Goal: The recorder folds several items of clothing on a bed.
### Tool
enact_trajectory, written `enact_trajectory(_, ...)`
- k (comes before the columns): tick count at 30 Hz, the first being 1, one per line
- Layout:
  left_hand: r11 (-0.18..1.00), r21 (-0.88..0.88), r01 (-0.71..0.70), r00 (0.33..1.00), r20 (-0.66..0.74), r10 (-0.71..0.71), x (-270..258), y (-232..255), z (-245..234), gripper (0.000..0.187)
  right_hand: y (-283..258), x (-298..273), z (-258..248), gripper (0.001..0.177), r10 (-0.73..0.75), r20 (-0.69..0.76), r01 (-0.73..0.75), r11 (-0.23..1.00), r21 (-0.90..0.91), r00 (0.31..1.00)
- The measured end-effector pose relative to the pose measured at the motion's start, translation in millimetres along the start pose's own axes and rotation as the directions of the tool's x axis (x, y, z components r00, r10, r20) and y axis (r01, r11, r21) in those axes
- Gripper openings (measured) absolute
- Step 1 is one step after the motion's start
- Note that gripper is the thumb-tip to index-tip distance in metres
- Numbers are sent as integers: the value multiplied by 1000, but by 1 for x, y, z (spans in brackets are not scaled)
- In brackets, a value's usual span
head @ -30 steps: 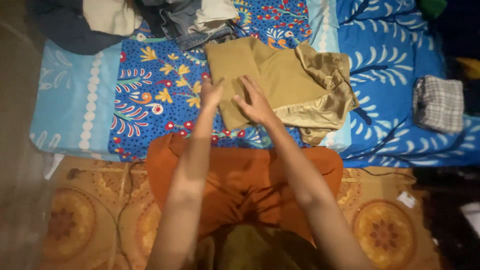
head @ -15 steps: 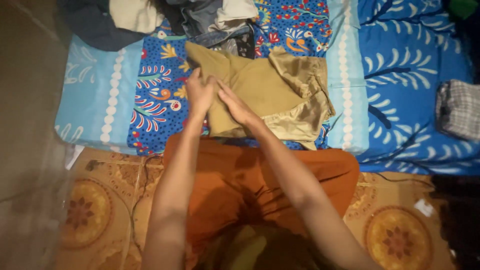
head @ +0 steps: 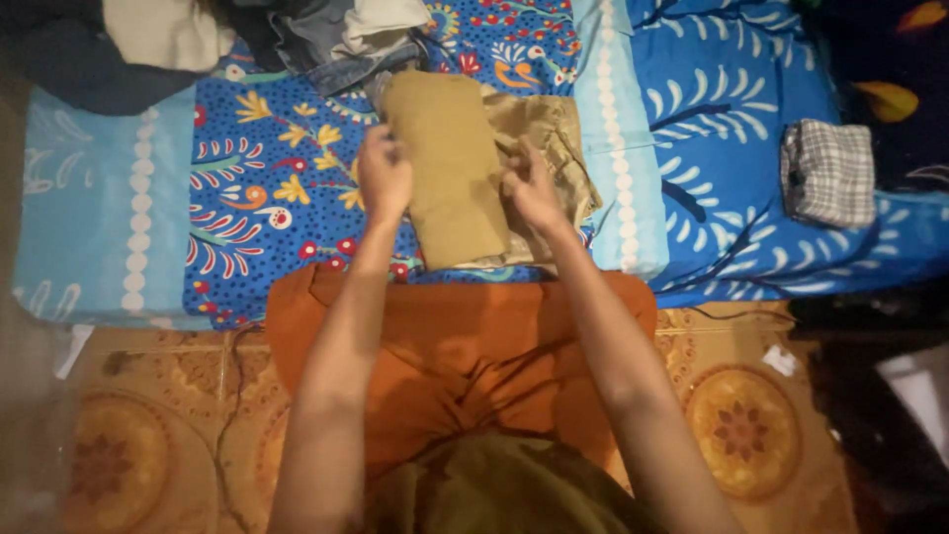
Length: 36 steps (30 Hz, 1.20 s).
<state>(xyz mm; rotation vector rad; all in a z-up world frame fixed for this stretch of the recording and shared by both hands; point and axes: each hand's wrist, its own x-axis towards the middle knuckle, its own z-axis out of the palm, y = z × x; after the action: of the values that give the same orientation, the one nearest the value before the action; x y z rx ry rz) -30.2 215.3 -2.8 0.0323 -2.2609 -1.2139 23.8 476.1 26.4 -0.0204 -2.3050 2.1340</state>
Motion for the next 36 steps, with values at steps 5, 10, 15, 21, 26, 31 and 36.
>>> enact_trajectory(5,938,71,340,917,195,-347,-19,-65,21,44,-16,5,29,62,-344,29,330,868,-371,938)
enact_trajectory(10,862,-157,483,840,362,-404,-23,-5,4,46,-23,7,75,70,-242,172,293,865,-408,955)
enact_trajectory(15,947,-227,228,955,240,-172,-15,31,-35,32,-41,1,97,87,-79,329,157,963,-220,941)
enact_trajectory(21,896,-254,365,890,378,-256,-13,92,-26,55,15,24,70,85,88,416,-190,960,208,905)
enact_trajectory(26,560,-335,757,566,766,-307,-19,112,49,60,-26,18,-16,78,225,396,-336,911,238,890)
enact_trajectory(31,481,-521,706,512,843,162,-31,34,141,52,-52,-9,-68,84,176,-16,-177,981,-85,984)
enact_trajectory(36,906,-39,-422,777,500,383,7,78,67,49,-53,-39,-48,84,-263,-66,141,694,-706,963)
